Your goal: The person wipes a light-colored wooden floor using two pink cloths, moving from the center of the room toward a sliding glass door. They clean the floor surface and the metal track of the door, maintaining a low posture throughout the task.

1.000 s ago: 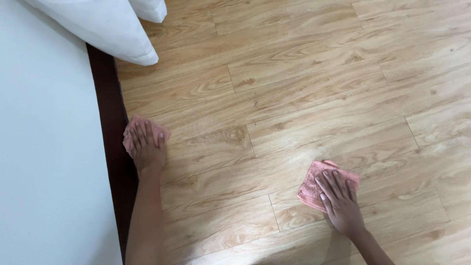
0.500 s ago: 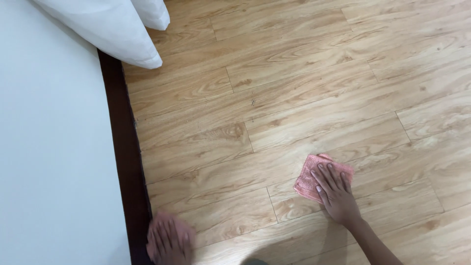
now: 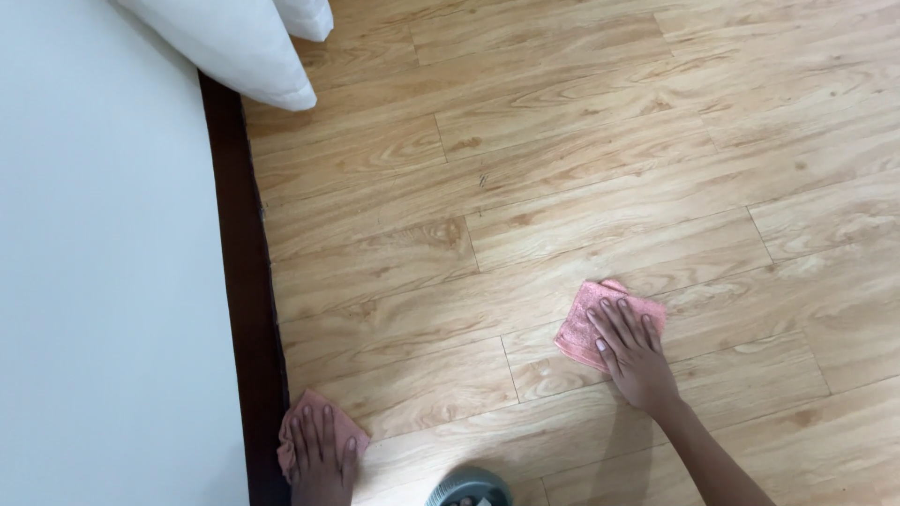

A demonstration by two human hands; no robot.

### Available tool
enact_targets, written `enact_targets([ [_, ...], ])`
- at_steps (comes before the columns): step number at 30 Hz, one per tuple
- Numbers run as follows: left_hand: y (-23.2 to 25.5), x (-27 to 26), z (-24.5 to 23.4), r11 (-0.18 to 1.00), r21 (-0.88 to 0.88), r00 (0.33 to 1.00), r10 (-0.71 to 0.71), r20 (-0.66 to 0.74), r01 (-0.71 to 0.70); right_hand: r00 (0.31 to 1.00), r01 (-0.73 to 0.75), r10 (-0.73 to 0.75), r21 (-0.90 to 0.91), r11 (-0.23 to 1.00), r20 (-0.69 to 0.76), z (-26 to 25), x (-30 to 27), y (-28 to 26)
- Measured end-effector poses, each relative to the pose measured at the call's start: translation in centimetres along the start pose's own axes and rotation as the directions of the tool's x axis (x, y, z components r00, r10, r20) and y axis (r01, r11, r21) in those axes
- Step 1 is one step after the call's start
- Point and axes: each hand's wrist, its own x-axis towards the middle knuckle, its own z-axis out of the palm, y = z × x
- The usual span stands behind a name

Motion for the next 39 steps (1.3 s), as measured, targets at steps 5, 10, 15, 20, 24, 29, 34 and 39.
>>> enact_targets([
  [5, 0.5, 1.4, -1.7, 0.993, 0.120, 0.998, 0.008, 0.060, -0.015, 0.999, 0.016, -0.016, 0.013, 1.000, -0.031, 0.0, 0.0, 0.0],
  [10, -0.4, 4.4, 0.3, 1.000, 0.013, 0.990, 0.008, 0.142, -0.010, 0.995, 0.039, -0.041, -0.028, 0.999, -0.090, -0.6, 0.3, -0.4],
  [15, 0.6, 9.6, 2.9, 0.969, 0.224, 0.985, -0.130, 0.117, 0.102, 0.948, -0.155, 0.161, -0.045, 0.987, 0.276, -0.6, 0.0, -0.3],
  [20, -0.1, 16.0, 2.1, 0.960, -0.099, 0.907, -0.208, 0.366, 0.260, 0.999, -0.039, 0.039, 0.019, 0.999, 0.009, -0.2, 0.0, -0.2],
  [24, -0.9, 21.7, 1.3, 0.925, -0.165, 0.847, -0.227, 0.481, 0.341, 0.999, -0.039, 0.039, 0.028, 0.999, -0.001, -0.8, 0.2, -0.6],
  [29, -1.7, 26.7, 2.6, 0.938, -0.117, 0.865, -0.248, 0.436, 0.327, 0.999, -0.009, 0.008, -0.007, 1.000, -0.046, -0.8, 0.4, -0.7],
  [34, -1.2, 30.4, 2.4, 0.903, -0.129, 0.818, -0.302, 0.489, 0.410, 0.997, -0.003, 0.002, -0.020, 1.000, -0.073, -1.3, 0.8, -1.0],
  [39, -1.2, 27.1, 2.9, 0.944, -0.160, 0.926, -0.233, 0.298, 0.289, 0.999, 0.008, -0.010, -0.036, 0.999, -0.043, -0.7, -0.1, -0.4],
])
